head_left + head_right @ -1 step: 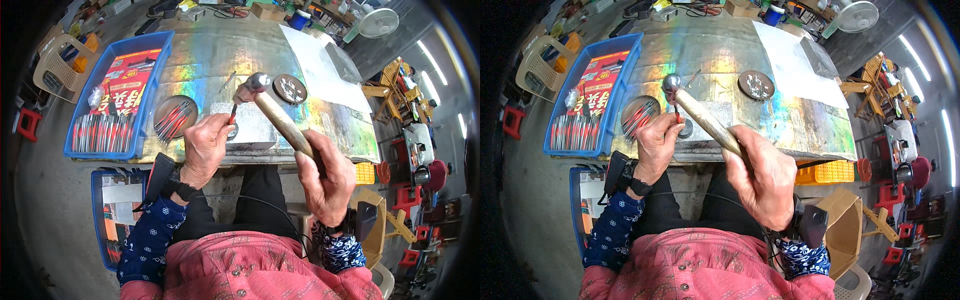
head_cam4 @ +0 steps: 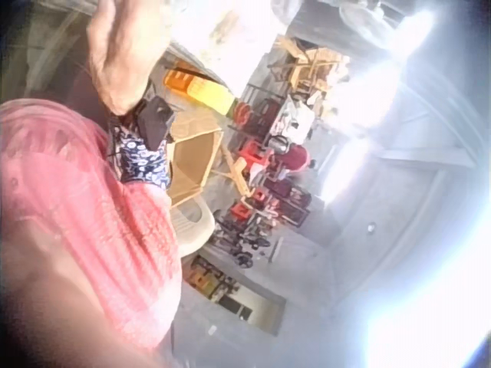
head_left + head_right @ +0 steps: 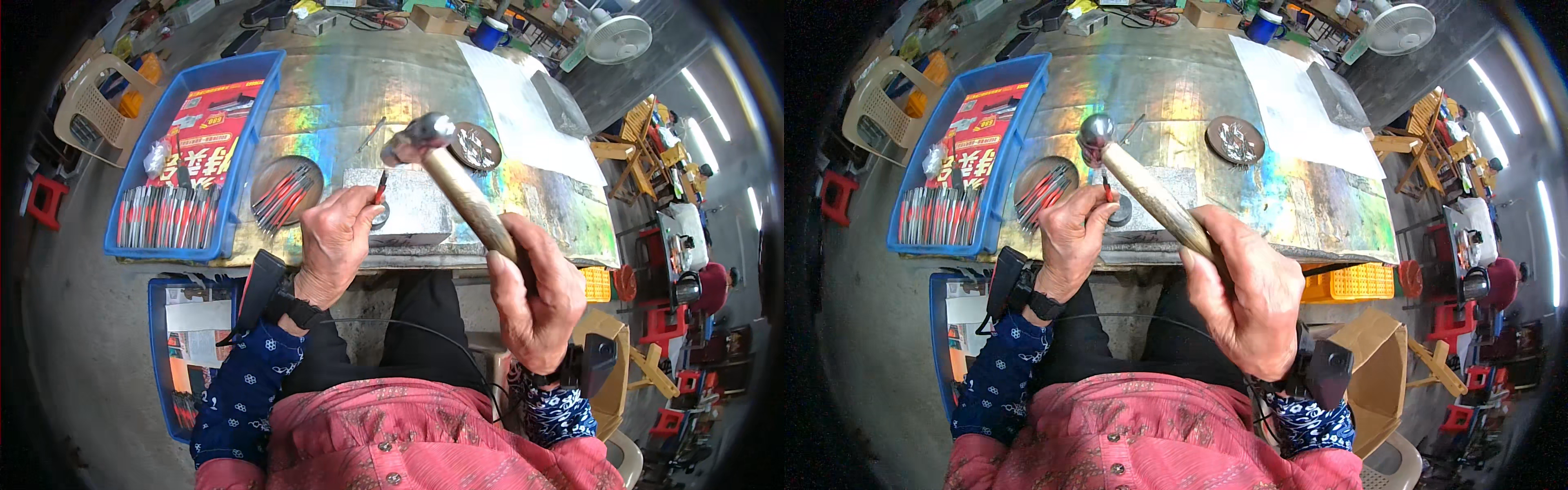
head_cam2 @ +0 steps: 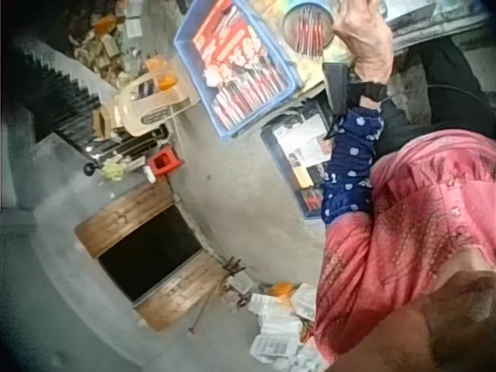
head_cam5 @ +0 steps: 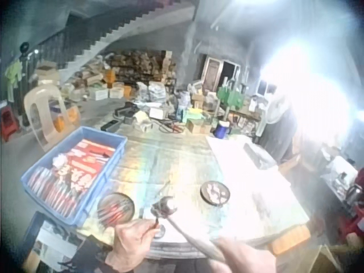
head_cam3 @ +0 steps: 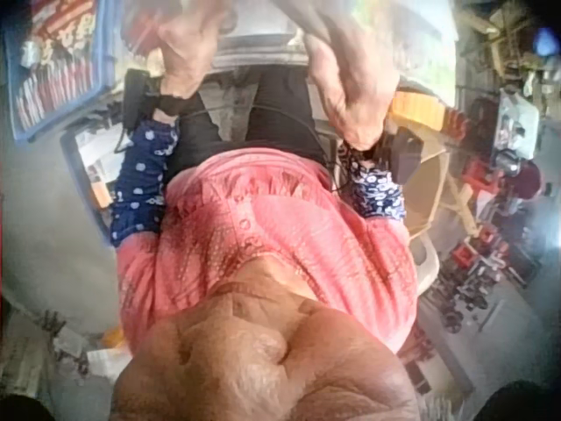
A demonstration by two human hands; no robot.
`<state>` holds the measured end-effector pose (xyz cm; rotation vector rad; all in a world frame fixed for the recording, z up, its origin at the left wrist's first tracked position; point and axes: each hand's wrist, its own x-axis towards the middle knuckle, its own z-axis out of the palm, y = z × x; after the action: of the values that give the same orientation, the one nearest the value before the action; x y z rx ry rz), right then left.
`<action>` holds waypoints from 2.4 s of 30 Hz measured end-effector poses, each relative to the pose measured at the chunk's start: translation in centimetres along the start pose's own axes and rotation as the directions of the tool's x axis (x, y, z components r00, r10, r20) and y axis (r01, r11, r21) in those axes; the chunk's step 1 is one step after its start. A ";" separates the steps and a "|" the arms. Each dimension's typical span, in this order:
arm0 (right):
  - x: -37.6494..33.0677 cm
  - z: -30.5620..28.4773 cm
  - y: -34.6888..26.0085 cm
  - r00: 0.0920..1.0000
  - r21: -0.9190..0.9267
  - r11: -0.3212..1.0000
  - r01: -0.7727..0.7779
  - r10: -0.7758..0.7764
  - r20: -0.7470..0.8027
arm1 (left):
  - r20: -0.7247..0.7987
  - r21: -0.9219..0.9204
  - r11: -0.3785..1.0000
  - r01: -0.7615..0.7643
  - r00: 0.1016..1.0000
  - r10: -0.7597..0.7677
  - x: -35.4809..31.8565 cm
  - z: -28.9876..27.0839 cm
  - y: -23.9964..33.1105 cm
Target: The person repeatedly picks small metal pins from a tray, places them on a metal block, and strikes them with a hammer to shape the ends. The person uses tweezers to hold the pins during hammering and places finished pieces into a small dish.
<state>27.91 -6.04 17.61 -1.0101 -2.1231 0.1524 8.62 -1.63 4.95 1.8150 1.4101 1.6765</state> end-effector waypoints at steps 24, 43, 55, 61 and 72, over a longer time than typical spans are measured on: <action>2.6 -2.7 -2.2 0.994 0.070 0.991 -0.113 0.112 0.020 | -0.008 0.020 0.999 0.034 0.999 -0.034 -0.2 0.0 0.2; -0.2 0.7 1.6 0.987 0.055 0.986 -0.154 0.151 0.063 | 0.071 -0.196 0.943 0.270 0.963 -0.261 0.1 -0.9 0.1; -4.3 6.2 6.4 0.988 -0.288 0.945 -0.155 0.156 -0.021 | 0.155 -0.422 0.754 0.503 0.860 -0.487 -0.6 -6.6 -2.7; -5.9 8.2 7.4 0.988 -0.370 0.916 -0.156 0.149 -0.046 | -0.020 0.310 0.910 0.275 0.959 -0.283 -0.9 -9.5 -4.7; -6.4 9.5 7.5 0.946 -0.286 0.918 -0.274 0.311 0.092 | 0.214 0.802 0.584 -0.124 0.973 -0.088 -0.7 -8.1 -7.0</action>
<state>28.55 -3.56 4.15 -1.5196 -2.1412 0.0794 -1.50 -1.98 1.51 2.3514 2.2762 0.7385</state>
